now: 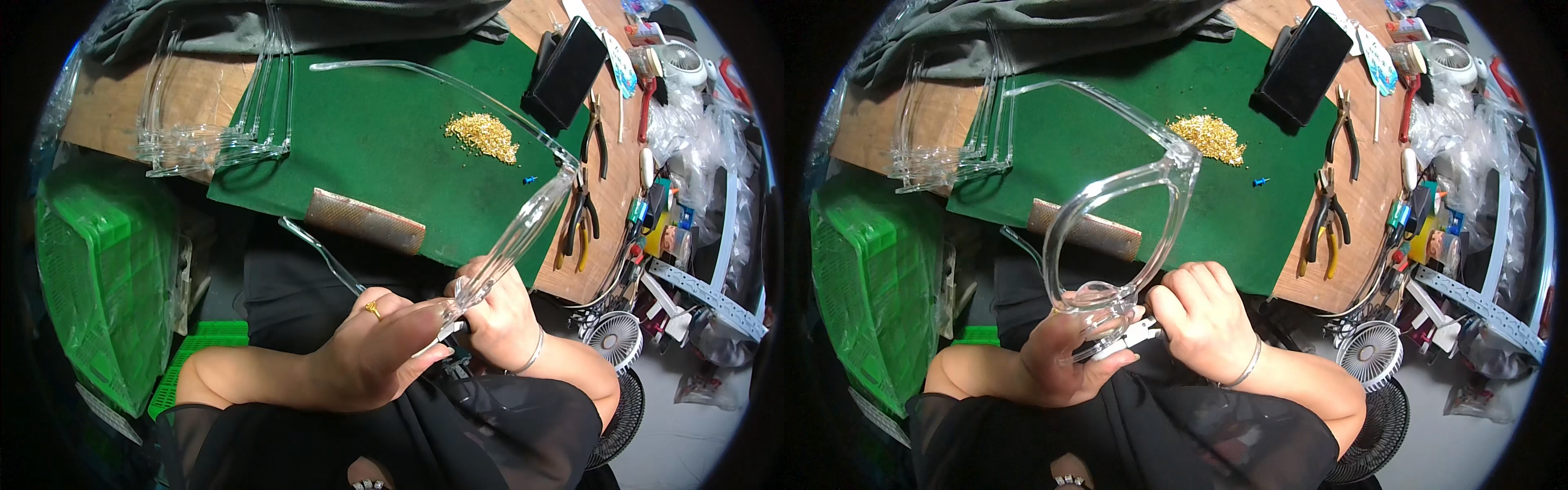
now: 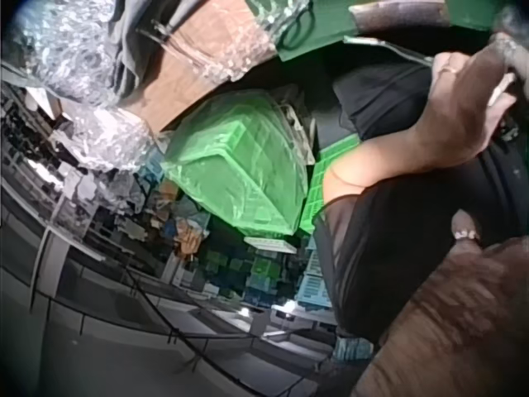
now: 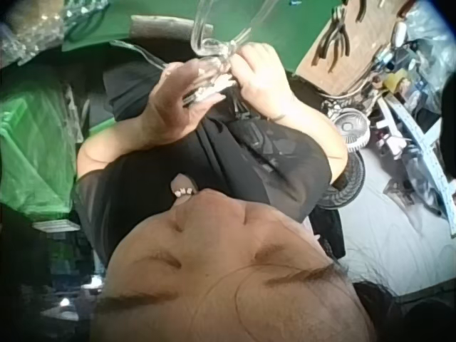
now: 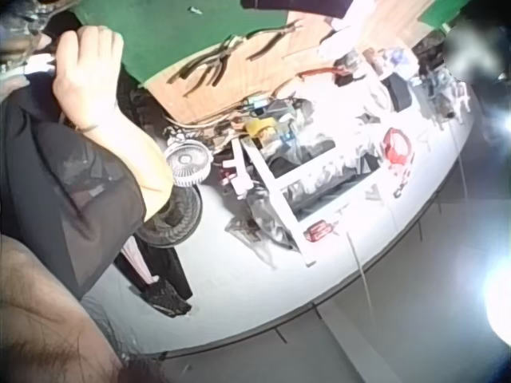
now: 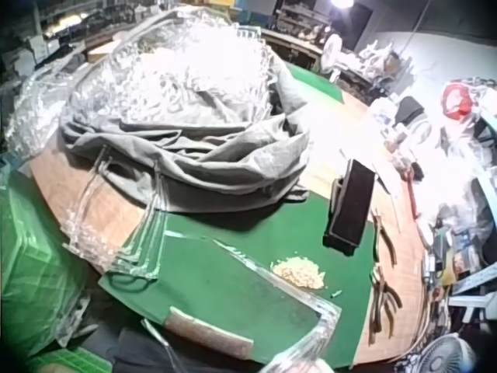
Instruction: The person assembles clear eyeglass frames by hand, inserting small components into the frame arms and adjusting the temples. They handle multiple frames one at a time, using pliers to secure parts and occasionally inspecting the assembled sections.
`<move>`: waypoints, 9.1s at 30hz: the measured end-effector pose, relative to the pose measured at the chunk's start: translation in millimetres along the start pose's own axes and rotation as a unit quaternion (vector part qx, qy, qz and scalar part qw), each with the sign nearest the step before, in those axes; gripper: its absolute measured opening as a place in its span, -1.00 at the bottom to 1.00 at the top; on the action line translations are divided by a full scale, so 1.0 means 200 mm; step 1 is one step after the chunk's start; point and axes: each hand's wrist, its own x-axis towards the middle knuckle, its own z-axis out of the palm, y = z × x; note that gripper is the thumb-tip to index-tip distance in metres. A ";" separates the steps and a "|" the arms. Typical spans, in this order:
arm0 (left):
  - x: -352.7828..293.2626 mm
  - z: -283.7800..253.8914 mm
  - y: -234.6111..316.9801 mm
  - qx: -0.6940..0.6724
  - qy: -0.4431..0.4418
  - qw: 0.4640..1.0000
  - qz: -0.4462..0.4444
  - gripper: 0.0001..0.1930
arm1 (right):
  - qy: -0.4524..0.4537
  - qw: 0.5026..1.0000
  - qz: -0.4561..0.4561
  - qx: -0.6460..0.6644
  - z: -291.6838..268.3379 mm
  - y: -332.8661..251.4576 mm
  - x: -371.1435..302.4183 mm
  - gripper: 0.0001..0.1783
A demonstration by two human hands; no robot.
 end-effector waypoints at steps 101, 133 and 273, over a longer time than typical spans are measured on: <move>0.10 -0.02 0.05 -0.190 0.056 0.980 0.020 -0.10 | 0.255 0.872 -0.136 0.396 0.00 -0.02 0.14 -0.86; 0.10 -0.07 0.03 -0.203 0.002 0.979 0.015 -0.07 | 0.249 0.888 -0.080 0.378 -0.04 -0.02 0.11 -0.80; 0.07 -0.13 0.13 -0.351 -0.124 0.886 -0.278 -0.52 | 0.233 0.924 -0.099 0.288 -0.05 0.03 0.18 -0.80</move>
